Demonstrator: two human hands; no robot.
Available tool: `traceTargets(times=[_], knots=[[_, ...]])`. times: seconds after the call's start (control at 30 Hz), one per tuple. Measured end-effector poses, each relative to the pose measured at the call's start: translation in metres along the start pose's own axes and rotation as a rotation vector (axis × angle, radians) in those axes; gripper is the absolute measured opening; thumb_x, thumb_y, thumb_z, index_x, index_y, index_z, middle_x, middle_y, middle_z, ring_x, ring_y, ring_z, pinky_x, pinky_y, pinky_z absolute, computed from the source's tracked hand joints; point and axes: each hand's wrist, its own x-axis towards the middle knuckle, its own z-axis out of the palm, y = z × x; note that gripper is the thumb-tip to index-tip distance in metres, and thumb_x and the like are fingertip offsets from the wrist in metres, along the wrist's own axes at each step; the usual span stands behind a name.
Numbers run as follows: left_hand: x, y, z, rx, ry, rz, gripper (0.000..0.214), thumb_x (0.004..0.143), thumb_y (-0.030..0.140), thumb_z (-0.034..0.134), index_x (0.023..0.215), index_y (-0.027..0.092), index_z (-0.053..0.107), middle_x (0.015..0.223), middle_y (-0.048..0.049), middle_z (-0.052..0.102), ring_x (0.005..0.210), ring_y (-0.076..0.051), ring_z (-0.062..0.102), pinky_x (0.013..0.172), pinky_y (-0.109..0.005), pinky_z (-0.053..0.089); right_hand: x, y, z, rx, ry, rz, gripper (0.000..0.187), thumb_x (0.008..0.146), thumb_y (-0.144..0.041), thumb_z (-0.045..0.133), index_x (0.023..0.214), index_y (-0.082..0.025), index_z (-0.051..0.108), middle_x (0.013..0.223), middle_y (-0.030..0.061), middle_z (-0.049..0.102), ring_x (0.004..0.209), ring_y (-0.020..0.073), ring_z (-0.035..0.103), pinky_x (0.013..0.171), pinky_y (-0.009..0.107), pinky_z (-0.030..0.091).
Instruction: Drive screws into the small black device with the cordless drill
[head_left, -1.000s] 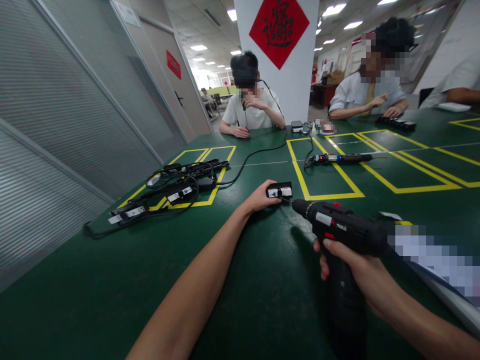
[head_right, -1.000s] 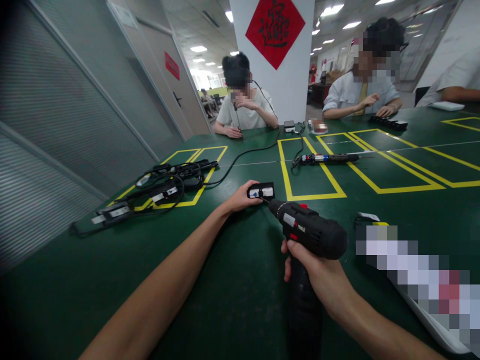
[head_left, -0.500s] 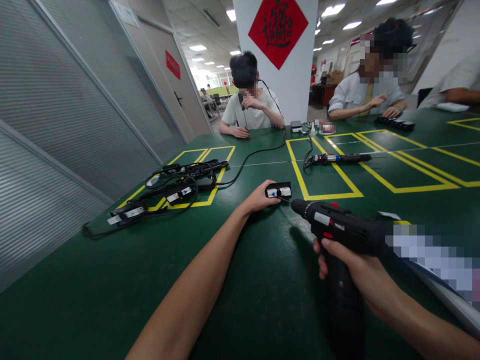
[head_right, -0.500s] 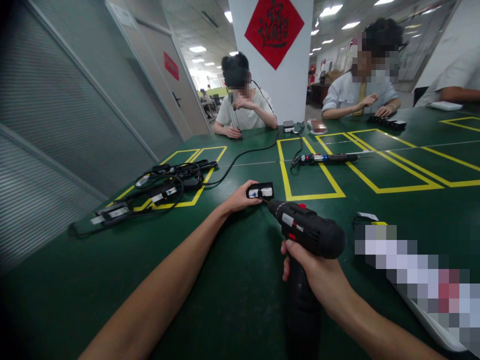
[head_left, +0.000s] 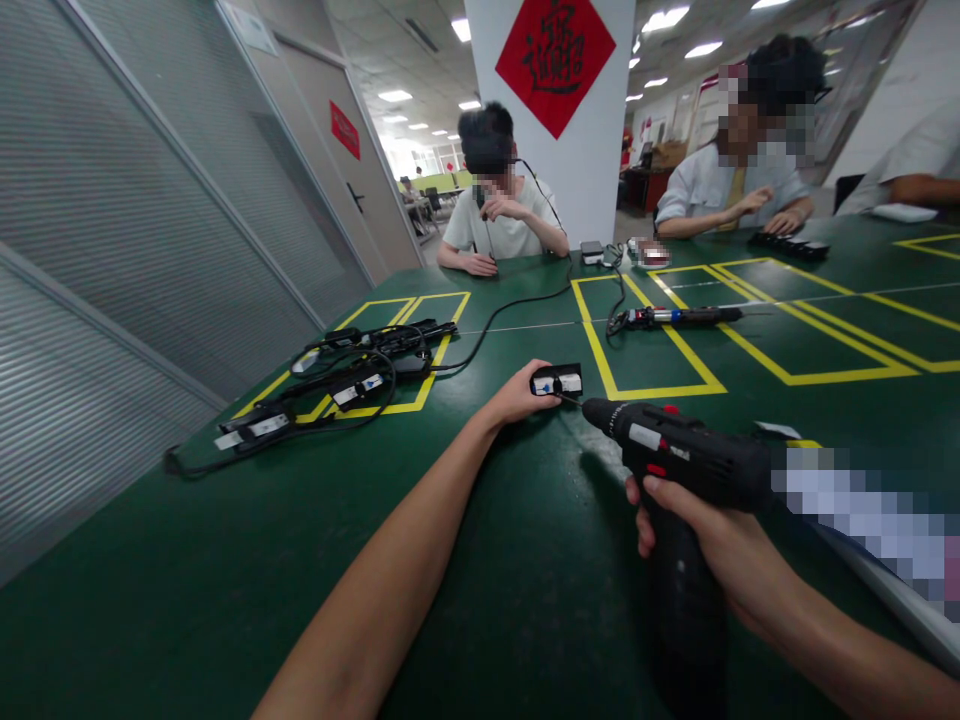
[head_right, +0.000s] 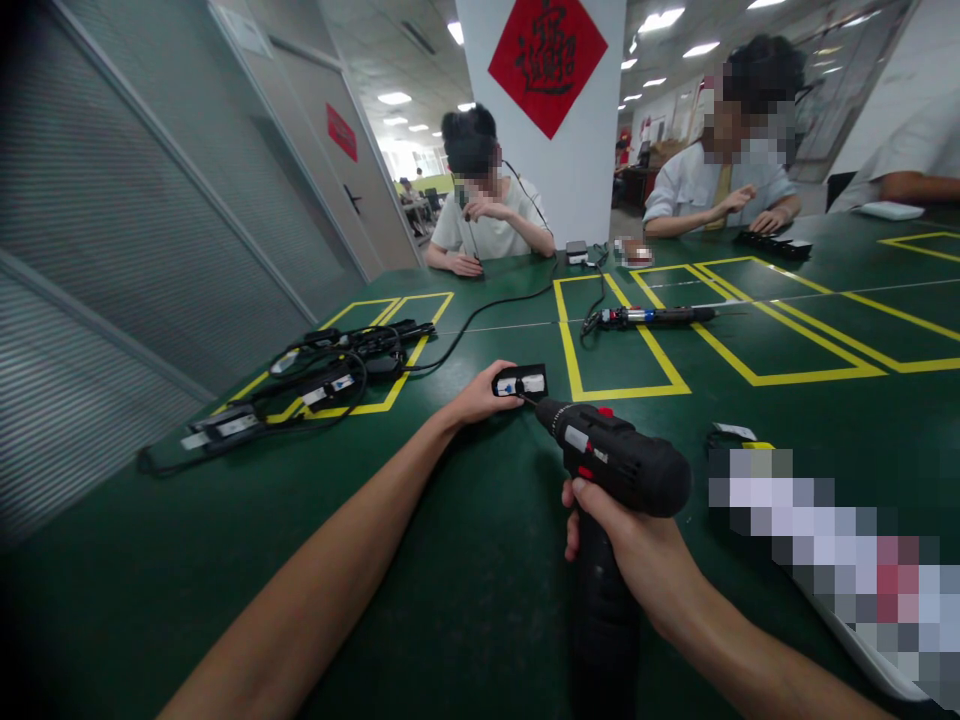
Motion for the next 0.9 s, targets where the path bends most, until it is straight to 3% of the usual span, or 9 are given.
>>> traceTargets(times=[0.9], knots=[[-0.0008, 0.0023, 0.0008, -0.018, -0.012, -0.011, 0.057, 0.062, 0.031, 0.066, 0.112, 0.016, 0.045, 0.093, -0.0021, 0.055, 0.081, -0.014, 0.052, 0.073, -0.025, 0.043, -0.0012, -0.0035, 0.0008, 0.02, -0.023, 0.005, 0.027, 0.085, -0.04, 0.051, 0.084, -0.015, 0.062, 0.057, 0.0022, 0.061, 0.055, 0.0158, 0.056, 0.057, 0.029, 0.041]])
